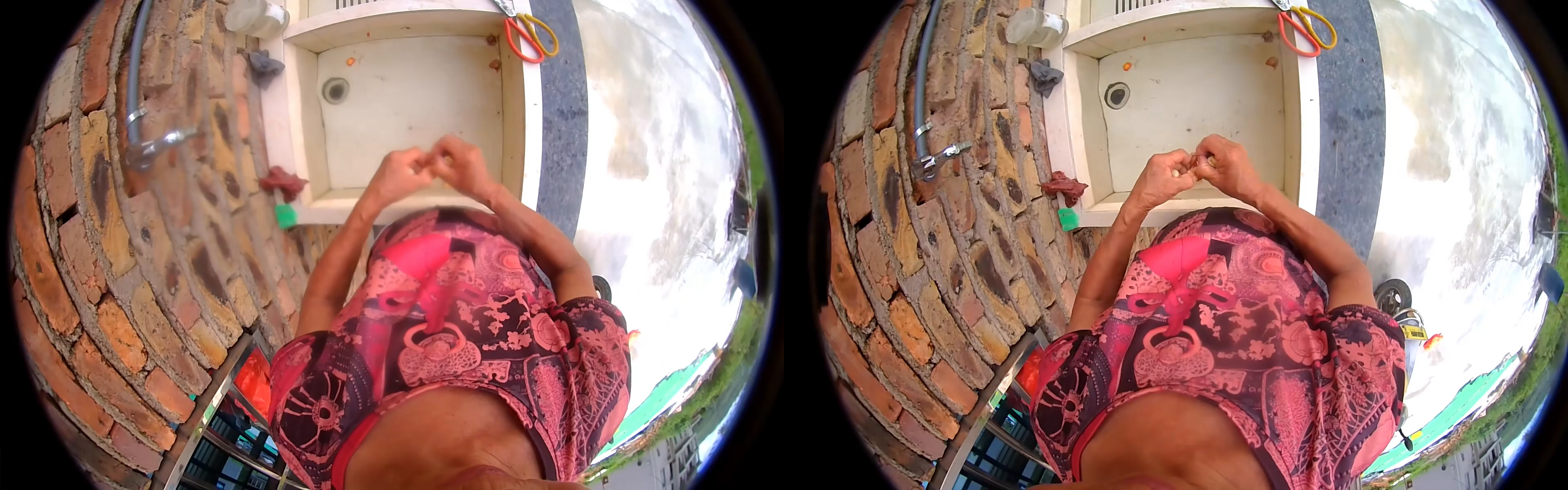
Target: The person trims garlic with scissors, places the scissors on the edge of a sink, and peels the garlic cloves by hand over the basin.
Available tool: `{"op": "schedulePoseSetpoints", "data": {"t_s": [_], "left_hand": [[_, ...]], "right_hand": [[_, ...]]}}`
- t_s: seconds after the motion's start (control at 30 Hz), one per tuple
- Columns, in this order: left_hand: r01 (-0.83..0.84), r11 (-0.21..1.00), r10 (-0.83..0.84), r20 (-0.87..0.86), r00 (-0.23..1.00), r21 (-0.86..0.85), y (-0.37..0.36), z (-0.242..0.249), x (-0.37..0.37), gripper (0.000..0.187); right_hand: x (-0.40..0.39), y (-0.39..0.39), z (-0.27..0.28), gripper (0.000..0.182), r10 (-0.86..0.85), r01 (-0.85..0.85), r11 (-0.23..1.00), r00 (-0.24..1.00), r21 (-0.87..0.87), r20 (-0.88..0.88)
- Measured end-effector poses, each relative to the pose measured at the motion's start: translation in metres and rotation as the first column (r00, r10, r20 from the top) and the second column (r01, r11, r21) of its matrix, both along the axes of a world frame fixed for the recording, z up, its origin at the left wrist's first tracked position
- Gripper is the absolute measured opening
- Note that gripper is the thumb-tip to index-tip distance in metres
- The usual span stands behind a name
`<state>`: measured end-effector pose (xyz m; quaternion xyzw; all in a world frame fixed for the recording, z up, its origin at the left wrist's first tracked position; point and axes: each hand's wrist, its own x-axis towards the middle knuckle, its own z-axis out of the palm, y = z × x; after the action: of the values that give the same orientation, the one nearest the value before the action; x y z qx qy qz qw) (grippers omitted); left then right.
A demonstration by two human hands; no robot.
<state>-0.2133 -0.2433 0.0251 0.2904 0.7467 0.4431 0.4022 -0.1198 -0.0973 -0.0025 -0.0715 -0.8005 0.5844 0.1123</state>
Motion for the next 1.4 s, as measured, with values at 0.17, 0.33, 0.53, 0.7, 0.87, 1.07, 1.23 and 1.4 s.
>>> {"op": "schedulePoseSetpoints", "data": {"t_s": [0.17,0.33,0.53,0.7,0.87,1.07,1.23,1.4], "left_hand": [[-0.320,0.943,0.184,0.665,0.724,0.088,-0.012,-0.006,-0.011,0.010],[-0.547,0.824,0.220,0.806,0.549,0.147,-0.007,-0.007,-0.003,0.010],[-0.584,0.796,0.231,0.812,0.536,0.160,-0.001,0.002,0.004,0.010],[-0.587,0.794,0.235,0.812,0.534,0.156,-0.002,0.008,0.008,0.009],[-0.547,0.816,0.304,0.666,0.681,0.187,0.000,0.013,0.013,0.008],[-0.529,0.831,0.308,0.649,0.696,0.173,-0.004,0.008,0.017,0.009],[-0.590,0.792,0.366,0.653,0.663,0.155,0.000,0.014,0.019,0.009],[-0.534,0.834,0.380,0.558,0.738,0.138,0.000,0.016,0.023,0.011]], "right_hand": [[-0.004,0.016,0.009,0.004,-0.076,0.180,0.900,0.962,-0.397,0.263],[-0.003,0.022,0.006,0.008,-0.100,0.221,0.909,0.940,-0.354,0.327],[-0.001,0.005,0.036,0.009,0.011,0.065,0.930,0.979,-0.361,0.205],[-0.001,0.009,0.037,0.011,0.083,0.030,0.920,0.959,-0.390,0.270],[-0.002,0.013,0.042,0.015,0.160,0.030,0.847,0.938,-0.531,0.308],[-0.001,0.015,0.044,0.015,0.186,0.034,0.846,0.916,-0.531,0.356],[-0.004,0.015,0.055,0.016,0.200,0.049,0.807,0.915,-0.588,0.352],[-0.003,0.017,0.050,0.015,0.227,0.014,0.816,0.912,-0.578,0.341]]}}
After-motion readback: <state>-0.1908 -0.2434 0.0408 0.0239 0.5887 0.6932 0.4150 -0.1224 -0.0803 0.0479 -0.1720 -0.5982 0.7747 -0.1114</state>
